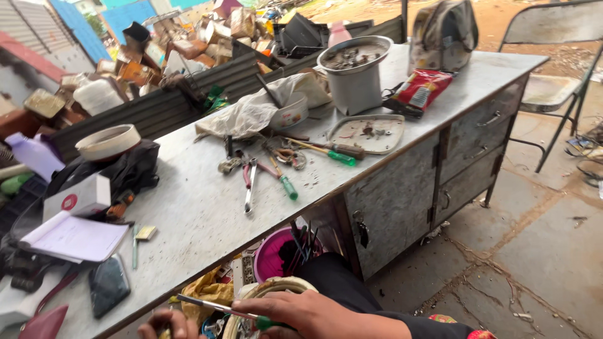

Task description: The person repairs a small electronic component by removing pieces of tape and using a screwdriver to adjust internal parts while it sits in a container of miscellaneous hardware.

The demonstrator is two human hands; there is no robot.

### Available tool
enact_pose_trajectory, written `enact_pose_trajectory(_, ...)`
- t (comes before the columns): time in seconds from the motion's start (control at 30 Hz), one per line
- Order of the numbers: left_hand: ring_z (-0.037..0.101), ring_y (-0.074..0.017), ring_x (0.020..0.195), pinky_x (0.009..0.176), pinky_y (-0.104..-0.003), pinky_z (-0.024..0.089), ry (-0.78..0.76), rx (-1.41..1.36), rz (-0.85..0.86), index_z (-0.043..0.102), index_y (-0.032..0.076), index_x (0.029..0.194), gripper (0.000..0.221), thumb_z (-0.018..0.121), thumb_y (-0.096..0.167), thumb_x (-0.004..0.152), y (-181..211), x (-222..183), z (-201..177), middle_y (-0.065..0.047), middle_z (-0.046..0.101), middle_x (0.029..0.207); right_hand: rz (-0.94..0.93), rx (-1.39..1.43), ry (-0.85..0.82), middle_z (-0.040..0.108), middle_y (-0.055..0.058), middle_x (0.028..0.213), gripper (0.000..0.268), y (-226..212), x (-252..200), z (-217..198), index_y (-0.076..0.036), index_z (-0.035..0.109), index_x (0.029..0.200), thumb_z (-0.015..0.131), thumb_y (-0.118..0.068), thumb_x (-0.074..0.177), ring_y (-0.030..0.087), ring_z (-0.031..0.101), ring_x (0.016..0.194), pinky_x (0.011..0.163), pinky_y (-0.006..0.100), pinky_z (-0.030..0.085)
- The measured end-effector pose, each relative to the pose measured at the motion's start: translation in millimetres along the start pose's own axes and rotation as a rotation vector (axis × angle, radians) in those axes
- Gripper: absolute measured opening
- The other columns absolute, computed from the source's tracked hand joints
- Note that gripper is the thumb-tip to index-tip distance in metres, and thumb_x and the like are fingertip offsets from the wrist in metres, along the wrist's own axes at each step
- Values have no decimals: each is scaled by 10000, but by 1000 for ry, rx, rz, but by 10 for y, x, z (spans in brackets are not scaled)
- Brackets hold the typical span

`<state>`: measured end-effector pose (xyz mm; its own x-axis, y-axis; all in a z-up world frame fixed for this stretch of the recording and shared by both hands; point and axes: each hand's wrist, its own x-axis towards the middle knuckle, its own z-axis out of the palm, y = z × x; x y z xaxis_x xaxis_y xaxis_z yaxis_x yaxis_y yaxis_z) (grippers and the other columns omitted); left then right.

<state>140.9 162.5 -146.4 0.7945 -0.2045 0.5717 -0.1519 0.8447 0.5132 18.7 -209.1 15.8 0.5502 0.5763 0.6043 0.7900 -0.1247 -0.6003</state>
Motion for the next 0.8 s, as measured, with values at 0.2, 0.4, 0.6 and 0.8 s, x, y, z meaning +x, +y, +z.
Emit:
enact_pose_trajectory(0.2, 461, -162, 579, 437, -328, 414, 241, 155, 32, 643, 43, 1265, 553, 396, 525, 1151, -169, -235, 104, -101, 516, 799, 32, 151, -53, 646, 174, 1351, 600, -22, -94, 35, -236, 368, 1665, 594, -210, 1109, 373, 652, 1274, 1104, 480, 466)
enact_pose_trajectory(0.4, 486, -161, 703, 609, -295, 452, 221, -54, 150, 637, 53, 1007, 584, 461, 574, 1203, -24, -133, 1191, -72, 539, 848, 117, 222, -354, 595, 162, 1149, 595, 82, -144, 364, -262, 292, 1699, 434, -226, 1123, 370, 668, 918, 795, 453, 531)
enact_pose_trajectory(0.6, 537, -106, 776, 695, -252, 504, 525, -194, 183, 552, 162, 870, 391, 546, 496, 1075, 30, -77, 2090, 33, 510, 835, 120, 166, -397, 577, 183, 1083, 713, 42, -187, 732, -192, 311, 1675, 556, -129, 1008, 375, 659, 875, 759, 461, 528)
enact_pose_trajectory(0.8, 537, -79, 699, 597, -215, 470, 370, -260, 225, 592, 154, 986, 262, 570, 400, 1074, 2, -42, 2443, 32, 530, 863, 37, 132, -164, 653, 186, 1111, 778, -156, -198, 648, -116, 436, 1550, 698, 24, 831, 376, 666, 946, 804, 413, 559)
